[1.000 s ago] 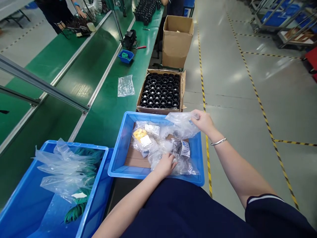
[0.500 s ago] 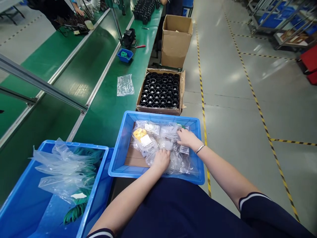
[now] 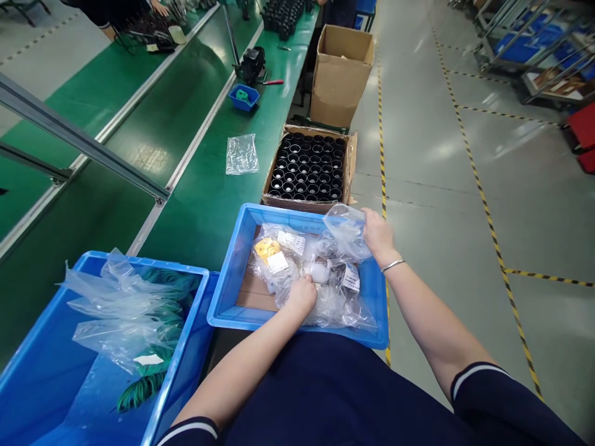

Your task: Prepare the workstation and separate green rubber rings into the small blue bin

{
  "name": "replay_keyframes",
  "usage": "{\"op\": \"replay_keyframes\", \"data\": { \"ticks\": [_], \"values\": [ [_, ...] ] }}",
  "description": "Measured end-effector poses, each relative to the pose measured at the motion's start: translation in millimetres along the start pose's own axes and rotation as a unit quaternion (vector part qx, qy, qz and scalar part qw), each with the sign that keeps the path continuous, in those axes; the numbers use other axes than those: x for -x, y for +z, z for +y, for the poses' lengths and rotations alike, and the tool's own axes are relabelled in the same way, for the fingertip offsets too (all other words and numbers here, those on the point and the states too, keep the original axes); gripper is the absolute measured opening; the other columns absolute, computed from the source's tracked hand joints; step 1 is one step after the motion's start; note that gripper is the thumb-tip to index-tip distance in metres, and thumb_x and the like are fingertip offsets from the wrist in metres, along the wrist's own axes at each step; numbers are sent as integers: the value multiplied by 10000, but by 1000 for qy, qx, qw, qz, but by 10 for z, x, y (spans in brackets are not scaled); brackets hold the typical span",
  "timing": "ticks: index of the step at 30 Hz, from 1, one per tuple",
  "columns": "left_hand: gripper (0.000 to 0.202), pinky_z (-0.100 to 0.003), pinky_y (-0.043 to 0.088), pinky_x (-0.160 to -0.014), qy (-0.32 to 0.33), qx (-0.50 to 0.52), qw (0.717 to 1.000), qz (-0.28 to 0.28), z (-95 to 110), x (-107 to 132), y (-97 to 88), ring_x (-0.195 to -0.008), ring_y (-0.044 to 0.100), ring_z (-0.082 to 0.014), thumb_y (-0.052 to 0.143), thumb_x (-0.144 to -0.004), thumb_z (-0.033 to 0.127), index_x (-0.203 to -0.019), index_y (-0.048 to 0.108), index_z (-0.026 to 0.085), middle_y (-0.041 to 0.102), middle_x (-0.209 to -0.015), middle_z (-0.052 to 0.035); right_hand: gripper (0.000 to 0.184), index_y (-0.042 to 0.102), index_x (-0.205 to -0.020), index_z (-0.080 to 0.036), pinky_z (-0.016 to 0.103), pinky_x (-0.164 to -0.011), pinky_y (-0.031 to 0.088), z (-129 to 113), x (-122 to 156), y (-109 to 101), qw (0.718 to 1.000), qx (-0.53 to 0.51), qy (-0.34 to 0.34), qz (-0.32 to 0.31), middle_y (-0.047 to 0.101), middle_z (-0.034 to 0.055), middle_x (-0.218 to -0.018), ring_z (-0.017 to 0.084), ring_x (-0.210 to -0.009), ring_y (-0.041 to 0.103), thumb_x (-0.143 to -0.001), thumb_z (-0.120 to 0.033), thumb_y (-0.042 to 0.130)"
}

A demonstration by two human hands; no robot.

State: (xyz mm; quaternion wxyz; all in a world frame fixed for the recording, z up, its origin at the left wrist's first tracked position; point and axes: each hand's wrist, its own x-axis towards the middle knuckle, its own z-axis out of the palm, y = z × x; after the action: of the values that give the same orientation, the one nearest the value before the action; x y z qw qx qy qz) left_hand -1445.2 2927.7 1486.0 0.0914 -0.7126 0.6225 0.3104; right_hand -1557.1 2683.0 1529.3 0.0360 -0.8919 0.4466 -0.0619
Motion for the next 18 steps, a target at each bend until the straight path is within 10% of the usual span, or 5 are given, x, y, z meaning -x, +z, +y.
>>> {"op": "replay_keyframes", "data": {
  "ticks": [5,10,14,18],
  "values": [
    [322,-391,532,-843,1,6,1000,13,-1,109,80,-1062,619,-295,438,-920,113,-1039,733,67,632,-1080,-203,448,555,-1312,-179,364,-858,454,79,59,-176,998,-14,-10,65,646,128,-1157,265,-988,595,-897,-132,394],
    [342,-375,539,-866,-23,13,999,35,-56,61,117,-1082,615,-276,417,-925,97,-1106,701,38,610,-1140,-229,575,454,-1421,-178,449,-980,430,-307,470,51,980,-11,-192,-50,537,178,-1368,339,-1233,474,-905,-411,556],
    [402,-341,565,-806,-74,14,996,52,-146,26,108,-1048,638,-259,401,-944,129,-1273,583,-15,521,-1298,-285,568,373,-1491,-240,437,-865,482,-440,562,352,975,54,-173,-125,418,184,-1500,349,-1196,502,-931,-188,454],
    [457,-327,572,-806,-87,16,994,60,-223,47,119,-1023,654,-254,455,-947,208,-1343,519,-13,471,-1365,-295,523,478,-1402,-209,372,-776,505,-268,311,315,981,24,-127,-145,594,177,-1272,260,-910,620,-904,-79,381]
  ]
}}
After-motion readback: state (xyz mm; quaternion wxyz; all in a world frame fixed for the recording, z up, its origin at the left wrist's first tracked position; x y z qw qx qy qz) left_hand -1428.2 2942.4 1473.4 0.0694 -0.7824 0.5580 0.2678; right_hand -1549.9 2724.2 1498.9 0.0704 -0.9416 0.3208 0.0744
